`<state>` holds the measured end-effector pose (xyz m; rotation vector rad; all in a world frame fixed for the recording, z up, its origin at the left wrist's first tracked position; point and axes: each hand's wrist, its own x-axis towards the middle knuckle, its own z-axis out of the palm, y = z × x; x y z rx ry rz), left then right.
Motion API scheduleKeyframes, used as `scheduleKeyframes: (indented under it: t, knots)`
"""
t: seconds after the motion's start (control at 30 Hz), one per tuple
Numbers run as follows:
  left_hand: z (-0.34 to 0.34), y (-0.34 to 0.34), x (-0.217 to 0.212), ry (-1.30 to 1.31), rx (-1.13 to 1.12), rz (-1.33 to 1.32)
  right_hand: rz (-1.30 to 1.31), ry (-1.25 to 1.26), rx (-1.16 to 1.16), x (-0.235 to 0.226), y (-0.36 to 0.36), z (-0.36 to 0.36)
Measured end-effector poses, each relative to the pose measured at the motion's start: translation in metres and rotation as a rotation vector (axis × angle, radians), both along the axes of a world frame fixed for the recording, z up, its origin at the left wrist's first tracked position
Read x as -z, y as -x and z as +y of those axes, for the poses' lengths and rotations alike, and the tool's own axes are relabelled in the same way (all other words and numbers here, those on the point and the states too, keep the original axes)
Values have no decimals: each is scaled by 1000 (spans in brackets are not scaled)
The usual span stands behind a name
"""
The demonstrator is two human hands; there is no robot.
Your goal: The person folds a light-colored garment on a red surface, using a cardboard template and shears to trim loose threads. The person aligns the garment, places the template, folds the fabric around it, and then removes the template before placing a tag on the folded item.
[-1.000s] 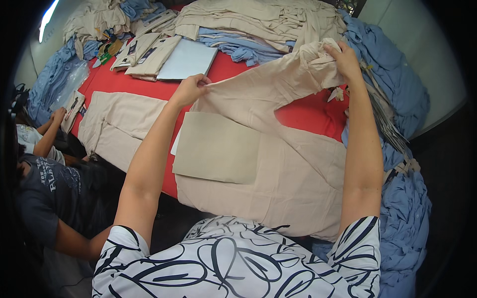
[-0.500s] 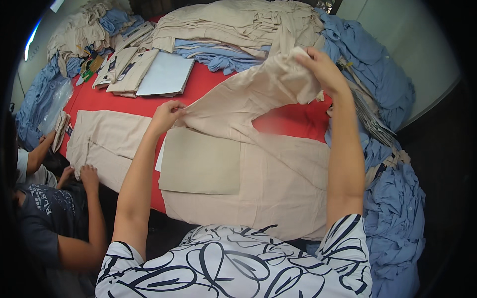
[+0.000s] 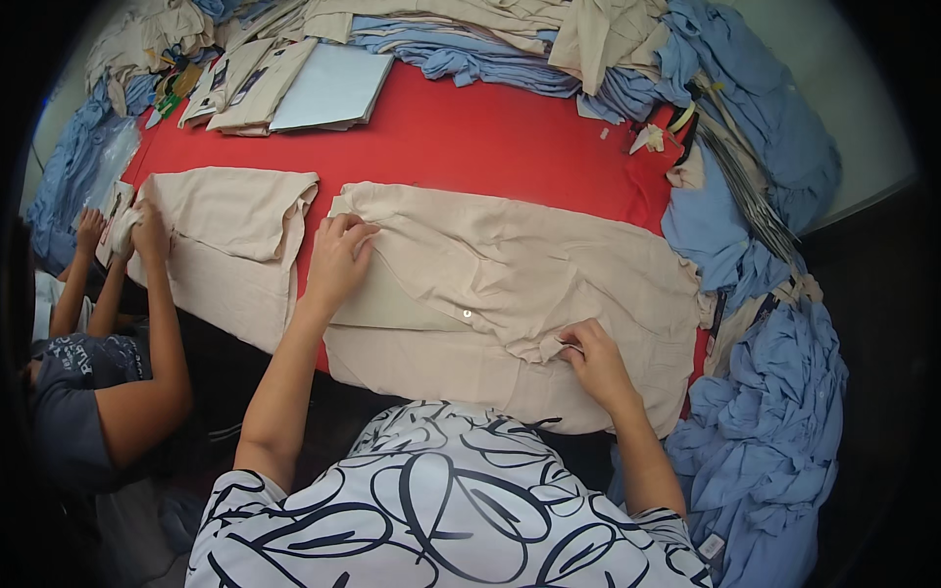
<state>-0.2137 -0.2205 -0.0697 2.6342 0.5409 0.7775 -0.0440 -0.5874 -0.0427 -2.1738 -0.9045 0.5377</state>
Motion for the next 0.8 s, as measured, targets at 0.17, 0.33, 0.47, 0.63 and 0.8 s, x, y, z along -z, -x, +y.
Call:
scheduleKeyframes:
  t: [0.17,0.33,0.47,0.63,0.8]
  knots:
    - [-34,7,12,257,-36,-27,-31,123,41,-23,8,-15]
    - [-69,12,16,424,197,-60,-123,17,-163,-69,25,-6]
    - [-125,-7,20,265,321,-37,-235,7,-521,-85,39,33]
    - [-139,-23,29,151,222,-56,-266,236,-731,-79,60,75]
    - [-133,-14,18,501,136,63,75,-128,-477,-51,62,110]
